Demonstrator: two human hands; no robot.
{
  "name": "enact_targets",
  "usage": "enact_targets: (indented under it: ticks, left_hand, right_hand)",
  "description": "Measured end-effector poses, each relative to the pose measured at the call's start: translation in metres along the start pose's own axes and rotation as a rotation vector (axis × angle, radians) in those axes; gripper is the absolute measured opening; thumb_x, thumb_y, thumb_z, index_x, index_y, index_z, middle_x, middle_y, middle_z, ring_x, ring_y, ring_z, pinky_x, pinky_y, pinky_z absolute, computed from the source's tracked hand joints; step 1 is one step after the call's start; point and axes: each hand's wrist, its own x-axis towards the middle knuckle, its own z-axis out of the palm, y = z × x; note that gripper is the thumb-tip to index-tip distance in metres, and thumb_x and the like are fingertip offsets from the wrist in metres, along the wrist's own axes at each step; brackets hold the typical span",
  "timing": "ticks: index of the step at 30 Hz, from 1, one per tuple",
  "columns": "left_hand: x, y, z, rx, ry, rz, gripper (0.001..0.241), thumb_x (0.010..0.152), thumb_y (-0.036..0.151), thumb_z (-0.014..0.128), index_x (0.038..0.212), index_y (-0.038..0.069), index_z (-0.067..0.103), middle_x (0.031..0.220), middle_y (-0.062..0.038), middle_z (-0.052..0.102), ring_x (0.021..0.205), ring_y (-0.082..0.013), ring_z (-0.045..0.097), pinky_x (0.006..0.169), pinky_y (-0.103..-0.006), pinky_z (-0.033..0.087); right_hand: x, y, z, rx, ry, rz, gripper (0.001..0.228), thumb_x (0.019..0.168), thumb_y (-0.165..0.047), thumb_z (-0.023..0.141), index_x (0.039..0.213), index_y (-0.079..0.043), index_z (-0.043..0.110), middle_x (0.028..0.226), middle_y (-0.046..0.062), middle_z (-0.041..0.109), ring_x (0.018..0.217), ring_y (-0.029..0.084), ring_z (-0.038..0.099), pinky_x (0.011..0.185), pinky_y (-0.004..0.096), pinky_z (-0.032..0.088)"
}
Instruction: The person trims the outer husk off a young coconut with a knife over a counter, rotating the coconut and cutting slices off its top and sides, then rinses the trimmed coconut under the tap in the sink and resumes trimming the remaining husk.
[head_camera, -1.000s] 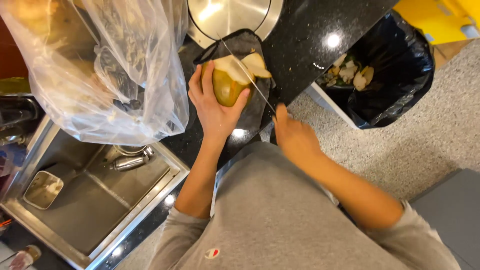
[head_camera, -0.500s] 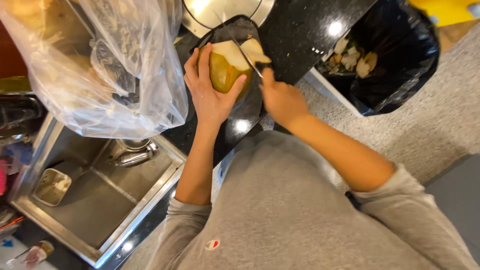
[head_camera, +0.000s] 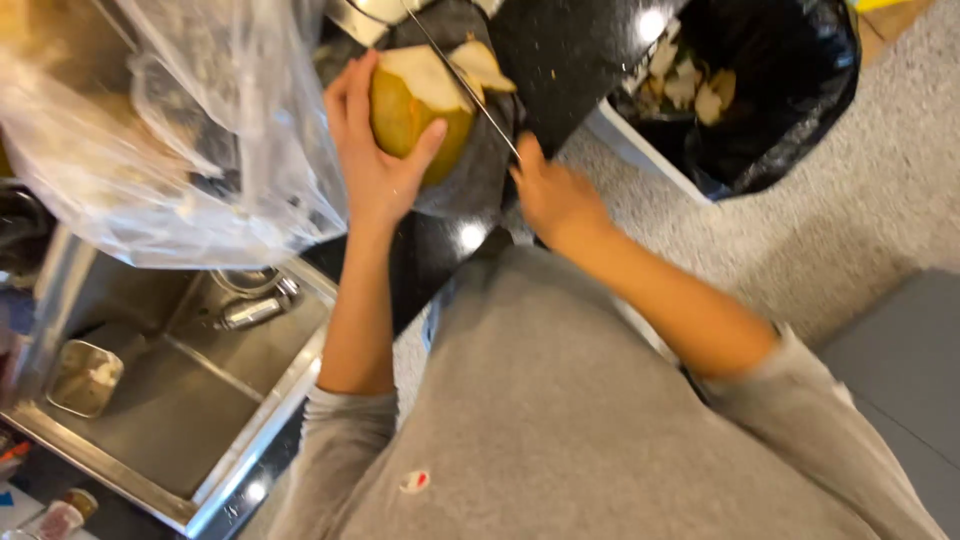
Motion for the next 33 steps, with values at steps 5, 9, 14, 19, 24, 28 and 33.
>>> enact_targets:
  ticks: [5,9,14,19,24,28,33]
  left_hand:
    - [0.015,-0.005,-0.010,0.032,-0.004,0.028,0.082,0.087,0.040,0.088,0.154,0.012,0.050,0.147,-0.018,0.048,0.144,-0.0376,0.048,0.124,-0.0464,0.040]
    - [-0.012,-0.036,-0.010,-0.051,-0.006,0.003,0.085,0.089,0.047,0.085,0.157,0.011,0.048,0.155,-0.016,0.048,0.146,-0.0347,0.047,0.128,-0.0463,0.038]
    - [-0.046,-0.057,-0.025,-0.064,-0.024,0.085,0.094,0.082,0.054,0.084,0.156,0.012,0.044,0.163,-0.018,0.039,0.152,-0.0360,0.040,0.128,-0.0473,0.034]
    - [-0.092,-0.093,-0.013,-0.181,0.138,0.163,0.100,0.078,0.050,0.085,0.158,0.017,0.034,0.169,-0.017,0.027,0.154,-0.0352,0.034,0.129,-0.0487,0.032]
    - [-0.130,-0.090,-0.013,-0.433,0.202,0.082,0.106,0.080,0.032,0.095,0.158,0.019,0.025,0.175,-0.017,0.015,0.156,-0.0338,0.034,0.130,-0.0484,0.036]
    - [-0.132,-0.050,-0.030,-0.378,0.243,-0.049,0.120,0.076,0.029,0.097,0.163,0.012,0.015,0.173,-0.018,0.019,0.155,-0.0328,0.035,0.130,-0.0460,0.035]
    - [-0.129,-0.034,-0.033,-0.014,0.277,-0.181,0.145,0.061,0.028,0.106,0.164,0.002,0.009,0.169,-0.019,0.025,0.157,-0.0353,0.033,0.133,-0.0454,0.030]
  right_hand:
    - [0.044,0.008,0.022,0.059,-0.027,-0.033,0.035,0.108,-0.033,0.047,0.129,-0.007,0.036,0.080,0.028,0.068,0.075,0.051,0.067,0.065,0.062,0.050]
    - [0.020,0.004,0.023,0.072,0.001,-0.070,0.034,0.110,-0.035,0.048,0.127,-0.009,0.036,0.083,0.029,0.068,0.078,0.052,0.067,0.068,0.062,0.051]
    - [0.002,0.005,0.002,0.115,-0.066,0.056,0.035,0.107,-0.033,0.054,0.125,-0.007,0.038,0.080,0.029,0.068,0.076,0.053,0.065,0.066,0.063,0.048]
    - [0.019,0.009,-0.021,0.322,0.050,-0.037,0.032,0.106,-0.028,0.063,0.120,-0.006,0.043,0.085,0.024,0.069,0.083,0.048,0.066,0.067,0.057,0.049]
    - [0.033,0.006,-0.019,0.524,0.196,-0.209,0.032,0.099,-0.023,0.074,0.109,-0.004,0.050,0.093,0.012,0.073,0.086,0.030,0.074,0.075,0.040,0.055]
    - [0.042,0.013,-0.018,0.541,0.199,-0.303,0.031,0.100,-0.018,0.077,0.111,-0.004,0.052,0.096,0.008,0.072,0.087,0.022,0.072,0.079,0.035,0.056]
    - [0.048,0.029,-0.033,0.537,0.224,-0.347,0.032,0.100,-0.008,0.079,0.119,-0.003,0.054,0.098,0.004,0.069,0.086,0.013,0.065,0.078,0.029,0.053]
